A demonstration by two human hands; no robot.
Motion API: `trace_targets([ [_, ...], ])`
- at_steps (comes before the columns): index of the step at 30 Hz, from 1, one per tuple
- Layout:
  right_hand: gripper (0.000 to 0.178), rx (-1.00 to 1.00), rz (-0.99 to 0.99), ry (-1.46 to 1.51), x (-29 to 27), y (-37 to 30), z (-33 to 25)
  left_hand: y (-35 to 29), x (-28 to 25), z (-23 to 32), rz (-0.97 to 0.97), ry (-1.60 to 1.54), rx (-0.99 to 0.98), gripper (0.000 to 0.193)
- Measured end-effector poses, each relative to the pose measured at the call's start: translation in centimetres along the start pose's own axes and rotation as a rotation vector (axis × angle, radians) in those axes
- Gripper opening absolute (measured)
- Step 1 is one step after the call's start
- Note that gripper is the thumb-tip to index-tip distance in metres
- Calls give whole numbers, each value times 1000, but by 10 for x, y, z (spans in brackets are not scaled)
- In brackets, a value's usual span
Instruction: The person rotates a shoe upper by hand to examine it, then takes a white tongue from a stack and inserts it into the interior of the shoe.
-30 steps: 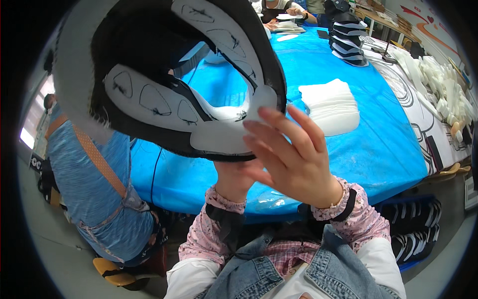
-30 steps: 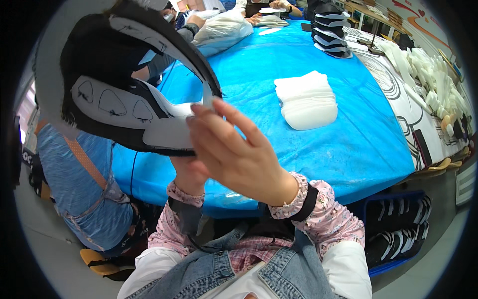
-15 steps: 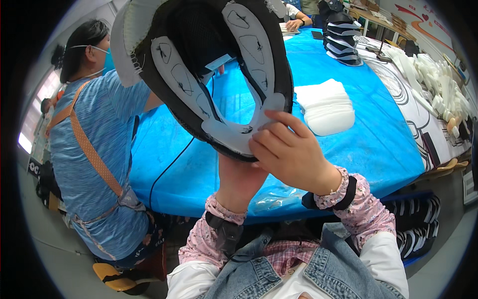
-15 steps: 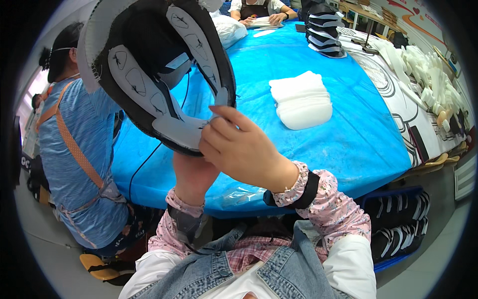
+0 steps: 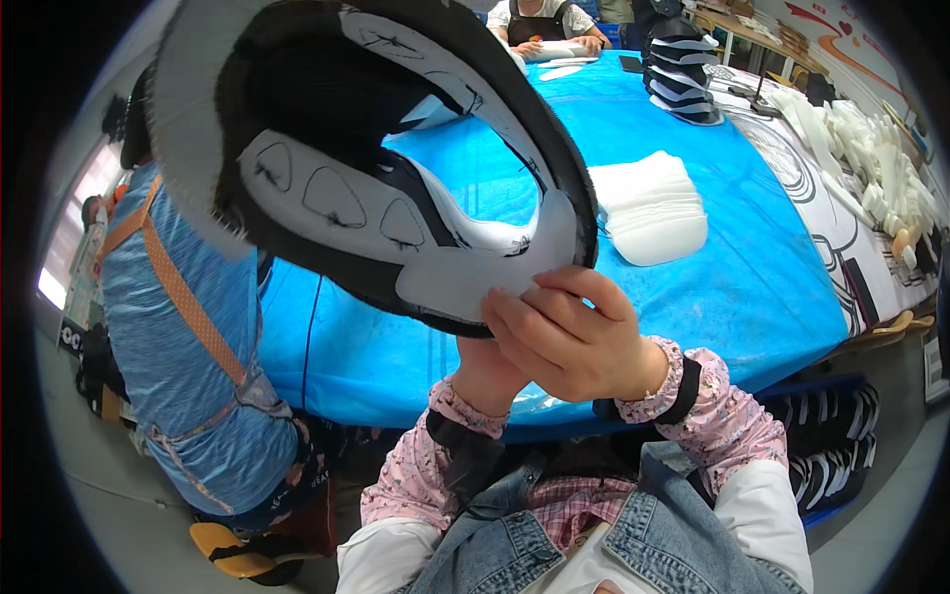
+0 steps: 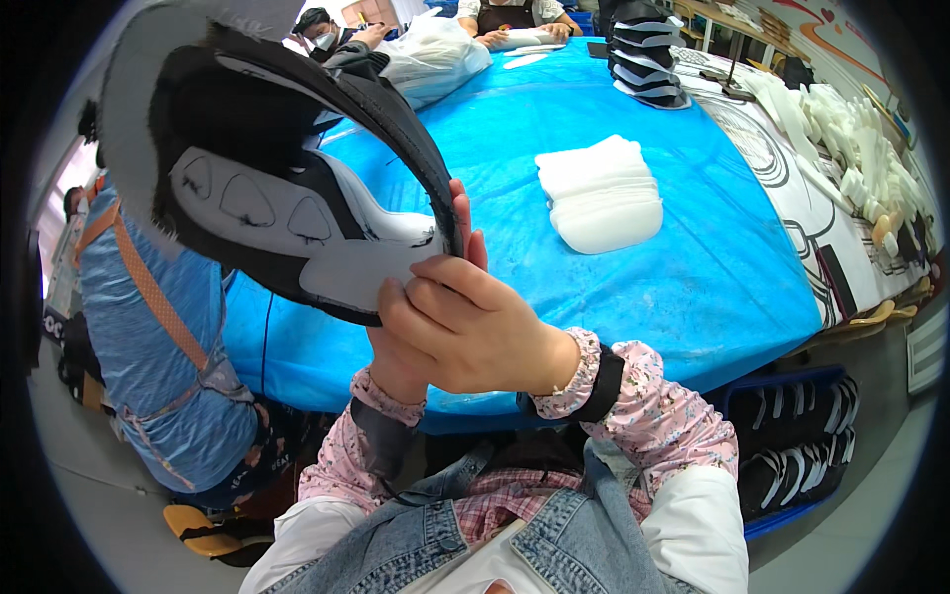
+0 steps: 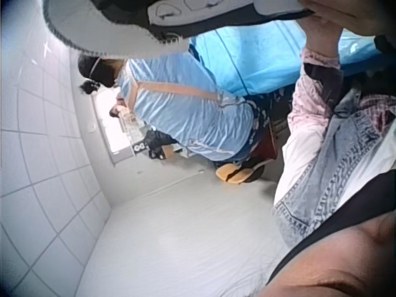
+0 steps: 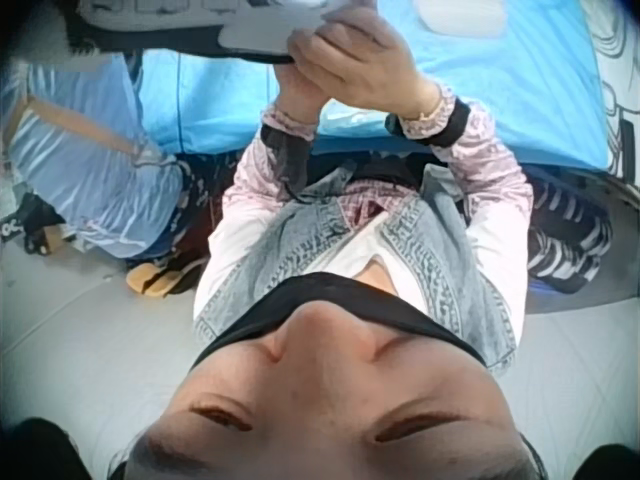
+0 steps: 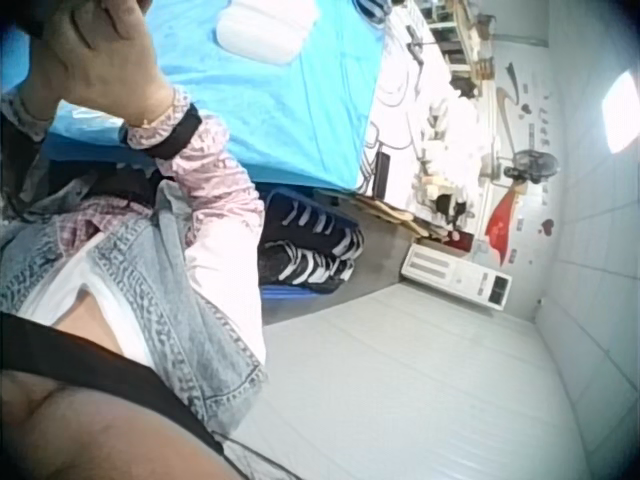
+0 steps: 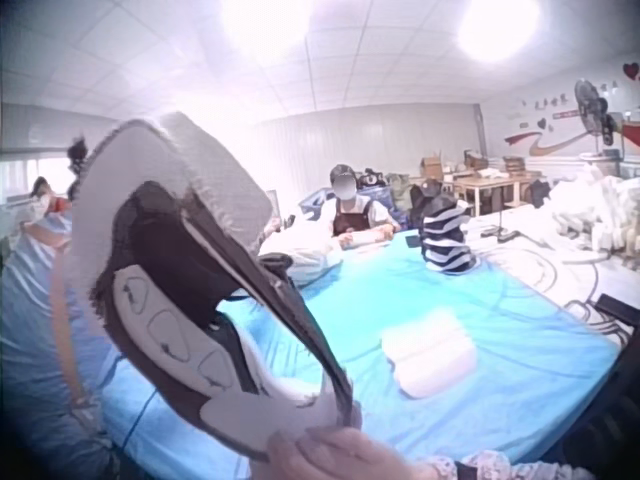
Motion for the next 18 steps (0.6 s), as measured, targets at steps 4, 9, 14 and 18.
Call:
trace_targets([
  [4,30,-2,52,-21,-6,-3,4,2,-7,2,133,-23,36,59],
  [9,37,228,-204,78,20,-7,27,-5,13,-2,-381,131,-136,51],
  [14,44,344,-96,293,24,-18,31,0,9,-4,-261,476,-40,49],
  [18,37,338,-31,535,17,-30,55,7,9,-10,-231,559,-123,55],
])
Point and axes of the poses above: each hand's wrist, its own y-axis towards the middle knuckle, its own x-axis out of the palm, z = x × y, the point moved 9 cm from there along y, towards the middle knuckle, and after that the axes turned 14 degrees about -x, right-handed, at the moved point
